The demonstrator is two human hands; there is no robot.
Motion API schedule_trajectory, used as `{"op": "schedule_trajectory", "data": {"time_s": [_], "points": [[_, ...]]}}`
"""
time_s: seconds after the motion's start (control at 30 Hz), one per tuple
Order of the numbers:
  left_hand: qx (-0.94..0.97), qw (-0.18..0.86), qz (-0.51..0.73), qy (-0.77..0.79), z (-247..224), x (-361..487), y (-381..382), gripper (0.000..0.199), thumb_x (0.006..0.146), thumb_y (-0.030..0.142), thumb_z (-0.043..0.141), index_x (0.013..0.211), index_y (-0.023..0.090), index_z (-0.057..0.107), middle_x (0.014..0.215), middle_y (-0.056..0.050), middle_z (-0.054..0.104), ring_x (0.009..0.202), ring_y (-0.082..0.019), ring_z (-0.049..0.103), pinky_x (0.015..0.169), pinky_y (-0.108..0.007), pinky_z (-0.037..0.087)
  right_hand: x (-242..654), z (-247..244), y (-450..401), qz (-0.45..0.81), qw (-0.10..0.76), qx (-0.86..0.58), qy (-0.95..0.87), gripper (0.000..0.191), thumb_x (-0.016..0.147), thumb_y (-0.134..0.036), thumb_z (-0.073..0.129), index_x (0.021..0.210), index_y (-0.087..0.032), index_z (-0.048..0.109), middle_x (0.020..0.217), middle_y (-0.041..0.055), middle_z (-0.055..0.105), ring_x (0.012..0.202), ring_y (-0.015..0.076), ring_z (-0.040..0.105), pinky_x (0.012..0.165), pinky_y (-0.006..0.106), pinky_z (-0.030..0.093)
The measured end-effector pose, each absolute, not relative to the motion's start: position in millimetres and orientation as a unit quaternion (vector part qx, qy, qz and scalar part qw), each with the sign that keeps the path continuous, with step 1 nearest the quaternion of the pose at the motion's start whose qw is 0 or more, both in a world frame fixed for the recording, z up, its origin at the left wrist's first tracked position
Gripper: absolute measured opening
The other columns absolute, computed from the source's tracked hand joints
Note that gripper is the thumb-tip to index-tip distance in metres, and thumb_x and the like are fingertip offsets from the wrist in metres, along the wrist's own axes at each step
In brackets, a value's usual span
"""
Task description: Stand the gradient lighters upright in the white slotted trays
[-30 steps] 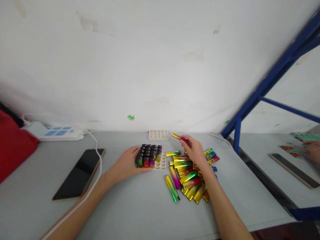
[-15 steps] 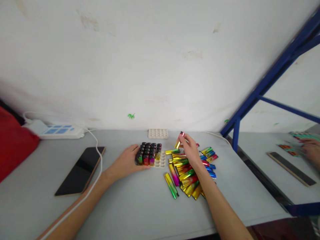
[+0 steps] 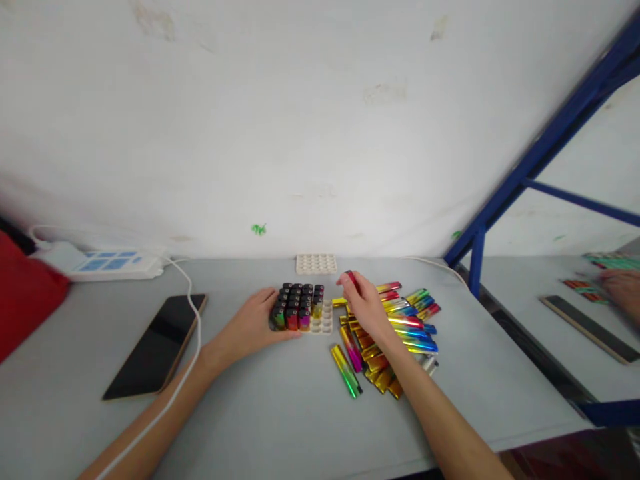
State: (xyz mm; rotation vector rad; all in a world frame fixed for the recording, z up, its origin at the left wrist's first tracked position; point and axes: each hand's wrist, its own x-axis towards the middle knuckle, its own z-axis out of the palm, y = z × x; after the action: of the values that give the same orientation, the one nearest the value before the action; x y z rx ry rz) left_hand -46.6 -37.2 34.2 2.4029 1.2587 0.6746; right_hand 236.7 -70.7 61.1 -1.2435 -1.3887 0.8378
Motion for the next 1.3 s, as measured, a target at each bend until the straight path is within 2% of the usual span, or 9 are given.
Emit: {"op": "schedule_trajectory", "data": {"time_s": [0.13,0.27,0.4,0.63,0.77,0.9,1.1,1.2,1.3], "points": [[0.845,0.182,0.239,0.443,36,-46,-37,0.070,0.073,0.070,0.094,0.126,0.027,0.076,0.128,-0.015,0.080,0.121,-0.042,0.076,0.111,-0.057,0.062,232,66,-75,0.262,0.504,-0.582,-0.582,0.062,0.099,-0.079,0.054,0.066,-0.026,0.046,0.062,-0.0049,0.042,0.063,0.0151,0.040,0.061,0.030,0.030],[0.846,0.174,0.243,0.441,36,-45,-37,0.065,0.072,0.068,0.094,0.119,0.028,0.078,0.125,-0.014,0.080,0.119,-0.042,0.077,0.108,-0.057,0.063,227,64,-76,0.237,0.458,-0.619,-0.592,0.055,0.096,-0.066,0.053,0.059,-0.027,0.038,0.056,-0.0050,0.038,0.060,0.0145,0.037,0.061,0.032,0.025],[0.843,0.182,0.245,0.444,37,-45,-39,0.067,0.073,0.068,0.093,0.123,0.027,0.077,0.130,-0.014,0.080,0.122,-0.042,0.076,0.112,-0.058,0.062,225,62,-77,0.219,0.437,-0.632,-0.601,0.043,0.094,-0.051,0.052,0.060,-0.027,0.042,0.057,-0.0036,0.045,0.061,0.0159,0.041,0.063,0.033,0.025],[0.841,0.193,0.240,0.444,41,-45,-41,0.071,0.073,0.071,0.094,0.125,0.026,0.077,0.131,-0.015,0.079,0.124,-0.043,0.075,0.113,-0.060,0.061,228,69,-83,0.227,0.457,-0.580,-0.635,0.048,0.107,-0.064,0.049,0.075,-0.029,0.048,0.065,-0.0017,0.056,0.064,0.0200,0.051,0.065,0.033,0.035],[0.840,0.191,0.244,0.446,39,-45,-40,0.075,0.073,0.073,0.092,0.130,0.027,0.076,0.134,-0.014,0.078,0.126,-0.043,0.074,0.115,-0.060,0.060,233,79,-86,0.247,0.435,-0.531,-0.684,0.040,0.115,-0.058,0.045,0.089,-0.029,0.054,0.079,0.0026,0.066,0.076,0.0240,0.062,0.070,0.034,0.045],[0.840,0.193,0.233,0.450,38,-45,-40,0.074,0.075,0.071,0.092,0.131,0.026,0.076,0.133,-0.015,0.078,0.127,-0.043,0.073,0.115,-0.058,0.059,237,86,-89,0.184,0.402,-0.489,-0.752,0.042,0.117,-0.055,0.046,0.086,-0.028,0.052,0.093,0.0063,0.066,0.088,0.0249,0.062,0.081,0.036,0.047],[0.843,0.198,0.226,0.447,40,-45,-41,0.074,0.077,0.070,0.092,0.134,0.026,0.074,0.138,-0.015,0.076,0.131,-0.042,0.071,0.120,-0.059,0.055,240,87,-92,0.232,0.299,-0.474,-0.795,0.056,0.116,-0.062,0.050,0.073,-0.027,0.046,0.070,-0.0004,0.059,0.065,0.0187,0.052,0.068,0.032,0.036],[0.843,0.196,0.223,0.448,41,-45,-41,0.068,0.076,0.068,0.093,0.129,0.028,0.077,0.132,-0.012,0.078,0.127,-0.040,0.073,0.116,-0.056,0.058,241,83,-91,0.256,0.296,-0.467,-0.793,0.060,0.113,-0.069,0.053,0.071,-0.026,0.053,0.067,0.0007,0.064,0.062,0.0180,0.054,0.065,0.031,0.036],[0.846,0.193,0.232,0.439,41,-45,-42,0.065,0.077,0.069,0.093,0.126,0.028,0.077,0.129,-0.011,0.079,0.124,-0.040,0.074,0.113,-0.054,0.059,242,78,-89,0.259,0.291,-0.464,-0.796,0.057,0.112,-0.066,0.059,0.072,-0.025,0.061,0.067,0.0017,0.068,0.061,0.0183,0.057,0.063,0.031,0.037]]}}
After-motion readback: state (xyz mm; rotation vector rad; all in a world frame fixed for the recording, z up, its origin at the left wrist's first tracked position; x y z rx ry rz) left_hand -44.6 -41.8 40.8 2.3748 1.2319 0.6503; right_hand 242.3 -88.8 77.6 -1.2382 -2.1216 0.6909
